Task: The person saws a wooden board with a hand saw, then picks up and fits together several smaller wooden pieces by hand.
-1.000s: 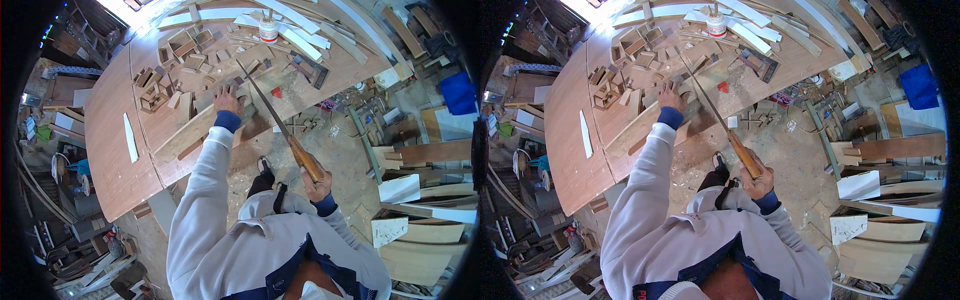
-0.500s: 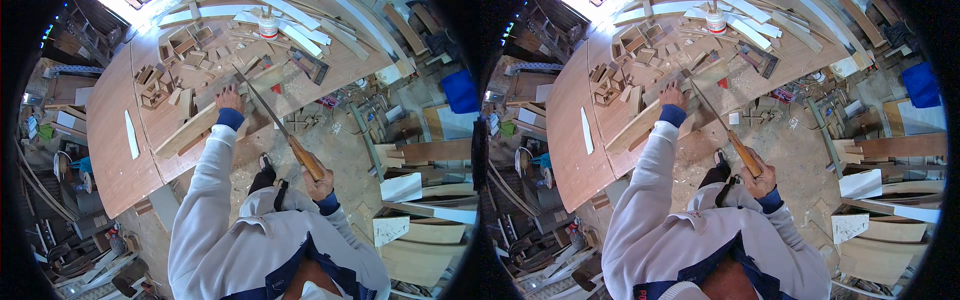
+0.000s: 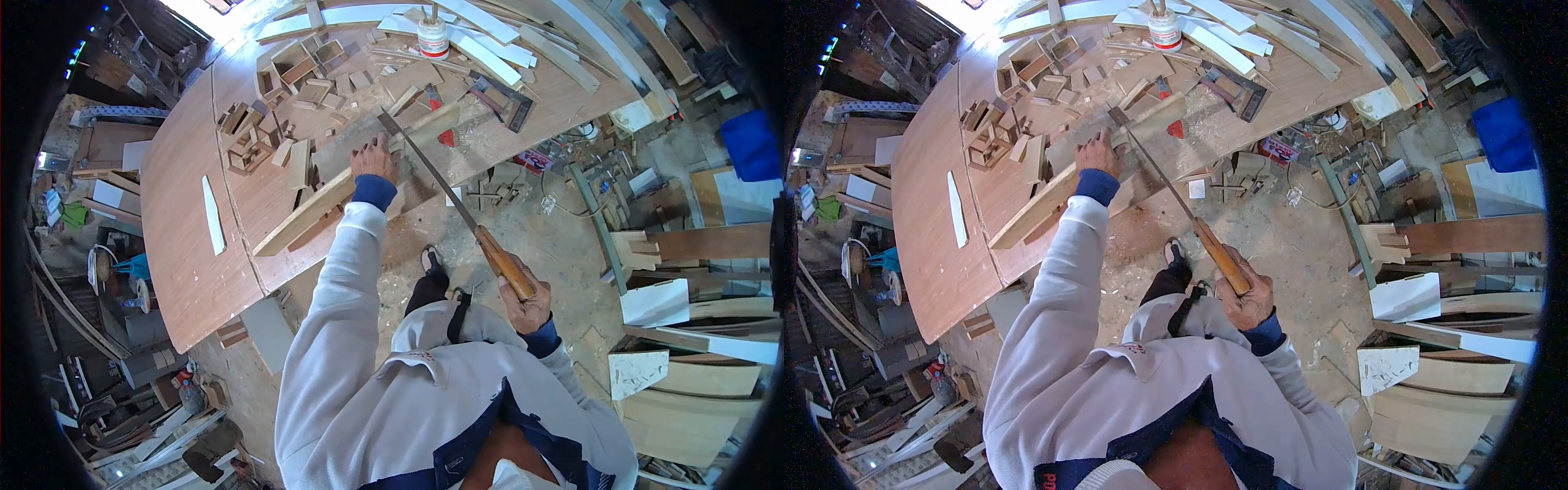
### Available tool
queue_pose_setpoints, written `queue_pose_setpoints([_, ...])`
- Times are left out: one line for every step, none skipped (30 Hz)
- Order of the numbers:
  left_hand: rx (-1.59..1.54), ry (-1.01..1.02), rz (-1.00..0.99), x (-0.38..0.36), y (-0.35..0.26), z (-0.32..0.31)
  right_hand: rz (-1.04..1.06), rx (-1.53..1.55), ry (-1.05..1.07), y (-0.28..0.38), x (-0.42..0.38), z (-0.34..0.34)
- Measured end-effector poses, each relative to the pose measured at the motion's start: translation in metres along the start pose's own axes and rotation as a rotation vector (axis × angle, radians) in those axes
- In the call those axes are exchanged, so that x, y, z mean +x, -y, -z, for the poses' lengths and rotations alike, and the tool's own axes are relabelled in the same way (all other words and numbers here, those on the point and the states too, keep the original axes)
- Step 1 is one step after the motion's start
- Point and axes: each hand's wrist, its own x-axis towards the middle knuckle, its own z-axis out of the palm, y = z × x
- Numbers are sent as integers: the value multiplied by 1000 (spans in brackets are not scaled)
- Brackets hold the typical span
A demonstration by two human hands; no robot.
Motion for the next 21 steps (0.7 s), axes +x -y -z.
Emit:
queue_pose_setpoints([1,-1,0,2,1,1,1,0,0,-2,0,0])
queue_pose_setpoints([-40,66,36,3,1,2,38,11,-18,-5,0,-1])
queue_pose_setpoints([-81,134,73,4,2,1,75,22,-35,-7,0,-2])
queue_pose_setpoints([-79,135,74,4,5,-3,75,24,-34,-7,0,-1])
queue_pose_setpoints([-111,61,41,2,8,-8,68,22,-24,-6,0,-1])
queue_pose_setpoints([-141,-12,8,1,8,-5,62,21,-14,-5,0,0])
queue_pose_setpoints([-138,-13,10,2,8,0,64,24,-12,-4,0,-1])
queue_pose_setpoints([-207,9,64,5,6,4,62,15,-8,-2,1,0])
queue_pose_setpoints([-278,31,119,8,3,8,60,5,-3,-2,1,1])
queue_pose_setpoints([-276,31,119,9,2,7,60,7,-3,-3,0,1])
queue_pose_setpoints([-280,54,176,11,2,7,71,10,-7,-6,0,1])
queue_pose_setpoints([-285,77,230,12,-1,12,82,12,-14,-7,-1,1])
queue_pose_setpoints([-284,77,226,13,-4,16,82,14,-19,-6,-1,2])
queue_pose_setpoints([-313,94,238,13,-6,20,75,0,-20,-3,-1,2])
queue_pose_setpoints([-340,113,251,12,-8,25,66,-12,-20,-2,-2,2])
queue_pose_setpoints([-337,115,248,14,-7,21,64,-10,-23,-2,-3,3])
queue_pose_setpoints([-336,136,261,17,-3,13,63,-11,-23,-2,-4,3])
queue_pose_setpoints([-335,156,273,19,-2,12,61,-12,-22,-3,-4,4])
queue_pose_setpoints([-333,158,271,19,-1,10,59,-10,-25,-4,-4,3])
queue_pose_setpoints([-334,135,263,19,0,9,108,-15,-35,-6,-4,3])
queue_pose_setpoints([-335,112,256,19,0,7,158,-21,-45,-8,-3,3])
